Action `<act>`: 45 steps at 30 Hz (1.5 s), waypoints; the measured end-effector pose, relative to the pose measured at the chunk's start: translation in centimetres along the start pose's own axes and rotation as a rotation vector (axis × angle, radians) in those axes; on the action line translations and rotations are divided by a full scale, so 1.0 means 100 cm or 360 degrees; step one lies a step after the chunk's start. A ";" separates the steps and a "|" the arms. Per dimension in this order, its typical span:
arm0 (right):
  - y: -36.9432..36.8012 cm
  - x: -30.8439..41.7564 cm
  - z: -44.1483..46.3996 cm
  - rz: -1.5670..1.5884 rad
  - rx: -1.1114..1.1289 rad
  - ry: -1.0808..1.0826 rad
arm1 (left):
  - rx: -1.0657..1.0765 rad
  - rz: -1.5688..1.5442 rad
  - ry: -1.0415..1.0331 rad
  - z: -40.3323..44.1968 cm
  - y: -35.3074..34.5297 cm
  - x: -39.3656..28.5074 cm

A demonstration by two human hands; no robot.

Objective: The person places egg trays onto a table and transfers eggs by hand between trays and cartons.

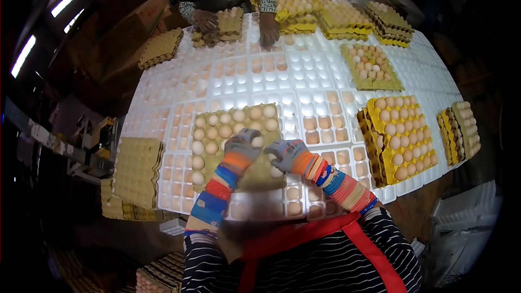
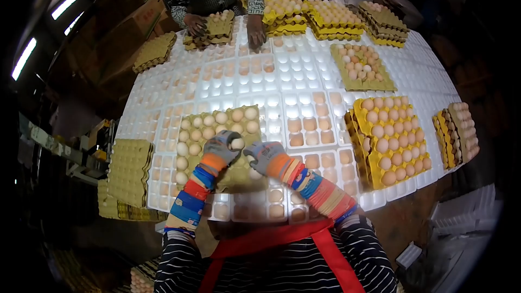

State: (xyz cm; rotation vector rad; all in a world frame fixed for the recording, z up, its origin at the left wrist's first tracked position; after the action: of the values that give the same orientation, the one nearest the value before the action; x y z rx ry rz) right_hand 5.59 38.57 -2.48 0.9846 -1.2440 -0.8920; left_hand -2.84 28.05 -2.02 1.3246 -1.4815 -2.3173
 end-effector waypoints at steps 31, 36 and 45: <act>0.013 -0.018 -0.038 0.0068 -0.0237 -0.0026 | 0.0378 -0.2839 0.0835 -0.014 -0.014 0.007; 0.088 -0.126 -0.050 0.0098 0.0004 -0.0906 | 0.0304 -0.1627 0.0142 0.065 -0.011 -0.041; 0.090 -0.291 0.016 -0.0282 -0.0512 -0.1379 | 0.0242 0.0209 -0.0035 0.216 -0.147 -0.082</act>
State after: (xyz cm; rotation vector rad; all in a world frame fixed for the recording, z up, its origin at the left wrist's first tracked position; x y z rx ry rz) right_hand 0.64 68.62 -3.55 0.4397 -1.6558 -1.7034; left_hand -7.73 54.80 -5.04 1.1970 -1.7260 -2.1837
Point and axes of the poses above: each hand's wrist, its own z-axis towards the middle knuckle, its own y-axis out of the back of the hand, x = y × z, the point moved 7 cm from there along z, towards the middle knuckle, and after that the axes turned 11 degrees about -z, right-handed, at the moved point
